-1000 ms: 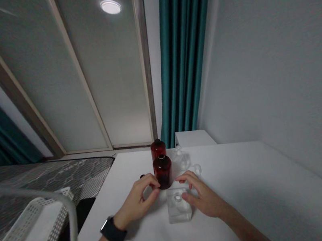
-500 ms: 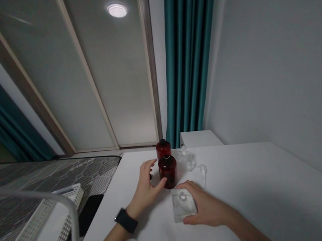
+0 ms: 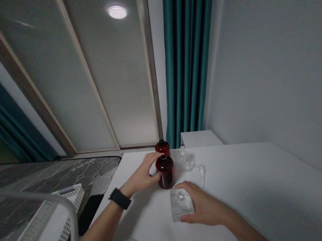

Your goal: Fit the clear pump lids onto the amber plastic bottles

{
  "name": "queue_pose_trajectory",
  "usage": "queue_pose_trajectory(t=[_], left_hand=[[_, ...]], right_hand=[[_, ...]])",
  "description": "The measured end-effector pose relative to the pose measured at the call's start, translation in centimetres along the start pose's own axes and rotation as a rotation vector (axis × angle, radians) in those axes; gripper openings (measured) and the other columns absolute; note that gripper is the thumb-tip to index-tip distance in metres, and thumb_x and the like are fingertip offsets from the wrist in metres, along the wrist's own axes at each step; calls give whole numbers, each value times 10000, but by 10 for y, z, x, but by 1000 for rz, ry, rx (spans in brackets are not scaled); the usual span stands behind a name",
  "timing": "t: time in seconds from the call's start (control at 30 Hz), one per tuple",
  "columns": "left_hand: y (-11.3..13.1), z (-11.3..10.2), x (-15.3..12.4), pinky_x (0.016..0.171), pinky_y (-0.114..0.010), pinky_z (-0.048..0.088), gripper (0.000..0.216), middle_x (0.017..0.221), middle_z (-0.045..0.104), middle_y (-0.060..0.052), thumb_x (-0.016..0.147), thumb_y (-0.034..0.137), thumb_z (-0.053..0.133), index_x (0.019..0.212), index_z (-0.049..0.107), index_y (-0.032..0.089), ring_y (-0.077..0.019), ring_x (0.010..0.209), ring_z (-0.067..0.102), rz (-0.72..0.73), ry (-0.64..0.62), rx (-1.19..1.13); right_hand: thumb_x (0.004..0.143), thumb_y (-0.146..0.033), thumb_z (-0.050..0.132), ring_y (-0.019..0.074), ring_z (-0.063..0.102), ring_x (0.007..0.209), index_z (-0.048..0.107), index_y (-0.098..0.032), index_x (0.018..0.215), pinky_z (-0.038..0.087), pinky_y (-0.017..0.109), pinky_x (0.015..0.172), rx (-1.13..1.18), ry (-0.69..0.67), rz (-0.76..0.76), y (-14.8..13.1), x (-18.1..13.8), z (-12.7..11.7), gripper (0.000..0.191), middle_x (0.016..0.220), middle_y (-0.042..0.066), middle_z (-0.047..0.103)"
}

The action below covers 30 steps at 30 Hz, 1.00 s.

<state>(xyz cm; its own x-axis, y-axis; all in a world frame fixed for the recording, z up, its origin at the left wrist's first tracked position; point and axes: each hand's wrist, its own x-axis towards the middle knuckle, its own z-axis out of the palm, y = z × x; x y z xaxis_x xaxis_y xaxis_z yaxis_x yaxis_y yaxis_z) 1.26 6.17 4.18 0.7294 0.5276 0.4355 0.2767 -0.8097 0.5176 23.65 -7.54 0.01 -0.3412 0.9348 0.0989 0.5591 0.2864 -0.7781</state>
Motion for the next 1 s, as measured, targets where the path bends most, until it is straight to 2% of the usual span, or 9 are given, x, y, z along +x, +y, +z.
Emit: queue_pose_trajectory(t=[0.13, 0.27, 0.37, 0.53, 0.8, 0.9, 1.0], left_hand=[[4, -2, -1, 1148, -534, 341, 576, 1323, 484, -106, 811, 212, 675, 1357, 491, 233, -284, 1285, 463, -71, -7, -42], [3, 3, 1, 1127, -520, 370, 518, 1286, 484, -103, 745, 238, 746, 1226, 554, 220, -291, 1270, 485, -116, 48, -128], [0, 13, 1, 1079, -481, 426, 521, 1344, 497, -113, 739, 248, 749, 1200, 508, 219, -280, 1269, 506, -158, 82, -297], [1, 30, -5, 986, -443, 476, 537, 1149, 610, -73, 712, 284, 786, 1137, 467, 204, -259, 1089, 605, -248, 165, -350], [10, 51, -21, 1012, -444, 463, 659, 1192, 603, -73, 650, 209, 788, 1222, 461, 211, -267, 1117, 603, -309, 284, -494], [13, 61, -27, 1047, -456, 439, 676, 1228, 591, -81, 666, 219, 787, 1257, 458, 220, -271, 1144, 591, -302, 338, -528], [16, 71, -32, 1077, -462, 413, 783, 1292, 547, -87, 642, 230, 804, 1324, 420, 234, -281, 1196, 556, -293, 372, -559]], right_hand=[[642, -203, 822, 282, 514, 1193, 510, -229, 1284, 403, 425, 1036, 5, 3, -6, 1, 1, 1, 715, 1234, 75, 557], [634, -214, 831, 284, 529, 1169, 520, -236, 1277, 418, 428, 1015, 7, 22, -15, 3, 1, 2, 715, 1217, 68, 570], [624, -214, 839, 282, 539, 1164, 536, -233, 1271, 422, 419, 1013, 13, 31, -23, 5, 1, 1, 715, 1219, 67, 582], [618, -194, 836, 278, 556, 1153, 555, -228, 1245, 423, 425, 1022, 19, 65, 0, 6, 1, -6, 688, 1208, 65, 597], [646, -159, 792, 284, 553, 1188, 531, -228, 1249, 400, 477, 1060, 87, 166, 11, 11, 0, -20, 661, 1241, 67, 599], [669, -170, 775, 269, 571, 1157, 517, -228, 1269, 443, 450, 1018, 149, 203, 35, 14, 1, -19, 656, 1239, 66, 598], [697, -219, 766, 255, 585, 1117, 499, -230, 1291, 489, 410, 954, 253, 230, 46, 15, 1, -16, 652, 1246, 70, 580]])
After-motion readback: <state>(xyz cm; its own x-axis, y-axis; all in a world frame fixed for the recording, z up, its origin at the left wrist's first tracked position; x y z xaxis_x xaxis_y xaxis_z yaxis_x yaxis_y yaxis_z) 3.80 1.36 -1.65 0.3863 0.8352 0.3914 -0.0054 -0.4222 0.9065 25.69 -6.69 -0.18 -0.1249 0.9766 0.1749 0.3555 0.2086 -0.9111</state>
